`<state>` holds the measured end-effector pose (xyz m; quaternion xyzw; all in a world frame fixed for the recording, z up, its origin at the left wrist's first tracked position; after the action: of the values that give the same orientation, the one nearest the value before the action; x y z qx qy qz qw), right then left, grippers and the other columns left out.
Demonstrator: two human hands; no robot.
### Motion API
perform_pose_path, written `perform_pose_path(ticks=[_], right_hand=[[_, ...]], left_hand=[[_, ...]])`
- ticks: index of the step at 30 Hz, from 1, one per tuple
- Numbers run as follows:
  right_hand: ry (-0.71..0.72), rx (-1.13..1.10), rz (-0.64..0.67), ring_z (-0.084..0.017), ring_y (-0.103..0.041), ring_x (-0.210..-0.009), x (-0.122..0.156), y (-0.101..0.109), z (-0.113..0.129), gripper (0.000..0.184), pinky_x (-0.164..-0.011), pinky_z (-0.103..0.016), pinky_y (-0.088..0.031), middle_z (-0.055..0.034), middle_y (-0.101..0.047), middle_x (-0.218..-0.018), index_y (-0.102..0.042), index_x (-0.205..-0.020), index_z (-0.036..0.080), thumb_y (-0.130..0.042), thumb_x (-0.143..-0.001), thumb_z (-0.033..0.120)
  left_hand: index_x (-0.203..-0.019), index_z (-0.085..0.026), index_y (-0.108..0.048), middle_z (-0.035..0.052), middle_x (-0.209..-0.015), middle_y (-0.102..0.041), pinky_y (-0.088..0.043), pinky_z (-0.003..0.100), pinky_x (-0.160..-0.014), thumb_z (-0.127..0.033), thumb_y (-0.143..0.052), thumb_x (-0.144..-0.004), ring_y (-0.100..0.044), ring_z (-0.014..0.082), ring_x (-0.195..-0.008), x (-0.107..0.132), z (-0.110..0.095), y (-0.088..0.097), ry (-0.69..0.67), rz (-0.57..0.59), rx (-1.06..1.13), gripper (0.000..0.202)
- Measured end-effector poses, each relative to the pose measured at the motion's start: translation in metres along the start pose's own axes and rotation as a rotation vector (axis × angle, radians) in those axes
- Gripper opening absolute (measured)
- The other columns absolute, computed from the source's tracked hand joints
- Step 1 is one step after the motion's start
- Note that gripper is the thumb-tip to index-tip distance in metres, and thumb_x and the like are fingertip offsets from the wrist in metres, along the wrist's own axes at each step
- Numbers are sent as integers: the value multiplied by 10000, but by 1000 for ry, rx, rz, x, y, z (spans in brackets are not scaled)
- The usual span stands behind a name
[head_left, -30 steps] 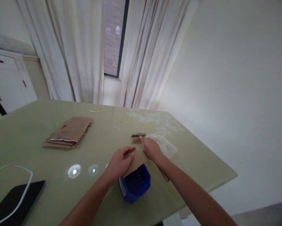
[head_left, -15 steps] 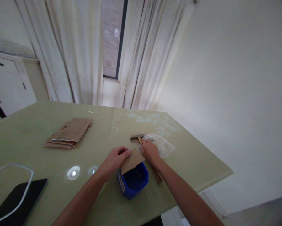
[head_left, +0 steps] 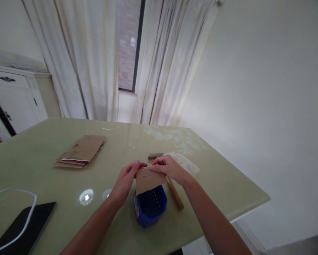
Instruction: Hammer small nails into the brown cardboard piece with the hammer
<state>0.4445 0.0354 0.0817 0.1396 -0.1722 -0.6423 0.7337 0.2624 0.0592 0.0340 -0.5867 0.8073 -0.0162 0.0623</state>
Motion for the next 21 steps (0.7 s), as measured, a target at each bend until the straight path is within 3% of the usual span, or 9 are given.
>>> perform_pose_path(ticks=[3,6,10,13,16,21], right_hand=[[-7,-142,-29,-151,-624,-676,-12,9,5,535,-634,-268,-457,-10,-716,-769,-749,-893,166,-833,-806,687],[-8,-230,-10,-148,-625,-680,-30,11,12,571,-654,-267,-474,-6,-707,-783,-717,-893,179,-825,-783,729],[1,-256,121,-148,-626,-686,-54,1,25,599,-660,-264,-478,-4,-708,-787,-717,-874,182,-887,-715,734],[29,-200,237,-141,-605,-689,-67,-8,35,535,-627,-242,-427,5,-718,-785,-761,-861,177,-981,-666,623],[77,-141,306,-146,-595,-736,-73,-14,43,426,-635,-236,-409,14,-722,-797,-811,-874,185,-991,-710,535],[89,-145,364,-133,-543,-721,-72,-21,44,372,-626,-229,-395,38,-657,-750,-797,-853,193,-946,-774,524]], left_hand=[[-1131,-169,-841,143,-1087,-864,-612,423,-918,-767,-463,-1021,-777,305,-1044,1,-5,8,-86,-81,-25,716],[-1124,-207,-841,107,-1120,-857,-593,404,-961,-707,-549,-1012,-757,299,-1076,0,-12,15,-182,-118,-91,590],[-964,-225,-834,72,-1024,-848,-580,362,-906,-567,-746,-890,-742,281,-968,-3,-20,29,-293,-167,-198,360],[-885,-233,-805,55,-958,-828,-563,329,-829,-420,-726,-884,-729,266,-918,-4,-21,41,-333,-258,-280,203],[-884,-242,-790,47,-948,-818,-564,315,-789,-356,-697,-873,-734,266,-910,-2,-21,46,-352,-304,-346,148],[-913,-253,-778,35,-946,-821,-584,299,-745,-332,-698,-862,-749,263,-880,-1,-15,46,-331,-297,-403,124]])
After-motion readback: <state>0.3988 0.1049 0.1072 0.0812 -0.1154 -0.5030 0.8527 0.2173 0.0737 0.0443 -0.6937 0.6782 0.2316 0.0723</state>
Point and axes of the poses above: each hand's wrist, its own x-axis away from the middle knuckle, its own y-axis out of the back of the hand, z = x × y, the point moved 7 cm from there along -x, towards the middle knuckle
